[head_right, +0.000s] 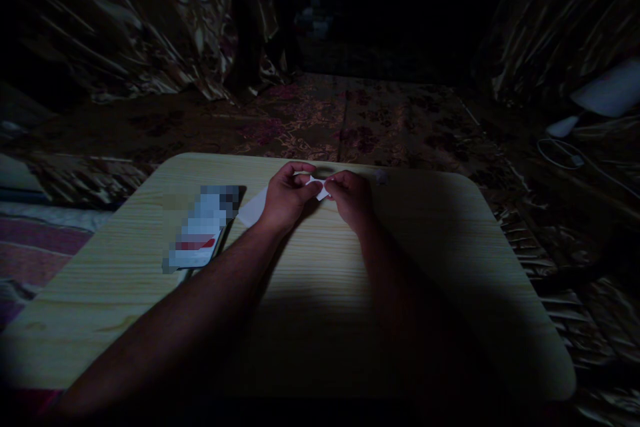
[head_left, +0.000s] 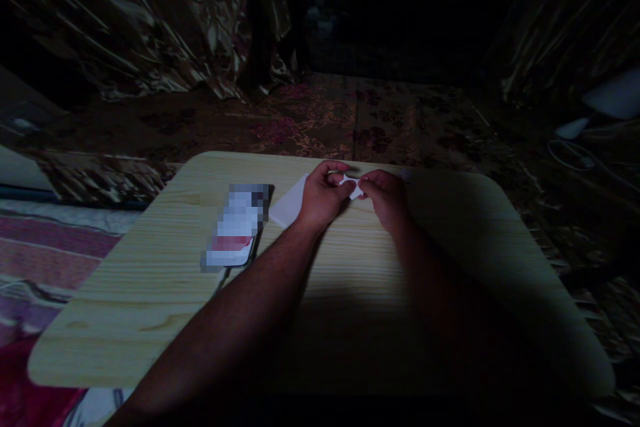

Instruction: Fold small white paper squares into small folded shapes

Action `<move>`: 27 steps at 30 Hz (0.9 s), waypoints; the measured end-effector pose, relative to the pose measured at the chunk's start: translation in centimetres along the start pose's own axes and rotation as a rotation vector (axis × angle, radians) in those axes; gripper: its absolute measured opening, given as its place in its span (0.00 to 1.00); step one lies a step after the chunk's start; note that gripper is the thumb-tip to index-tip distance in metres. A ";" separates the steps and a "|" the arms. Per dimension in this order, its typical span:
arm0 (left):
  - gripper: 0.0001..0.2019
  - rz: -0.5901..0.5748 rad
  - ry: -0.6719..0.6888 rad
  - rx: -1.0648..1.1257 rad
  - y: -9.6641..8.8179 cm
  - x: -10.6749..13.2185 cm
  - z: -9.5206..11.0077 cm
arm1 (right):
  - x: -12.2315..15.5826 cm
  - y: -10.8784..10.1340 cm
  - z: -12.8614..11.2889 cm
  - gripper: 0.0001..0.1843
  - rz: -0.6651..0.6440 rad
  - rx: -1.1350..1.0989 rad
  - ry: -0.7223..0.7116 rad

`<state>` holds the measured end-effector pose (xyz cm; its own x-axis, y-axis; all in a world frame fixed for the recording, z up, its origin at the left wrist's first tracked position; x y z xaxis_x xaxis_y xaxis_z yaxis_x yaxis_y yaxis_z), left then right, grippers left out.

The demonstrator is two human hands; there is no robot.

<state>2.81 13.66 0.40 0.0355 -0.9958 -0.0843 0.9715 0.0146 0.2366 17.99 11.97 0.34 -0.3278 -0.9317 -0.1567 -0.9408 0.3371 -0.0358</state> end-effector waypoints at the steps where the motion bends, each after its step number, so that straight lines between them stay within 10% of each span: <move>1: 0.21 -0.002 0.001 0.001 0.0 0.0 0.0 | 0.0 0.0 0.0 0.10 0.004 0.001 -0.001; 27: 0.16 0.005 -0.026 0.045 -0.1 -0.2 -0.3 | 0.0 -0.2 -0.2 0.10 -0.008 0.024 0.001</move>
<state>2.72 13.84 0.12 0.0340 -0.9977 -0.0579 0.9599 0.0165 0.2800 18.19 11.83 0.49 -0.3208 -0.9343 -0.1555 -0.9409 0.3332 -0.0606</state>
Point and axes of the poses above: each hand's wrist, its own x-axis away from the middle knuckle, its own y-axis out of the palm, z = x × y, the point moved 9 cm from there along -x, towards the middle knuckle, and after that the axes turned 8 degrees about z, right-handed, at the moved point
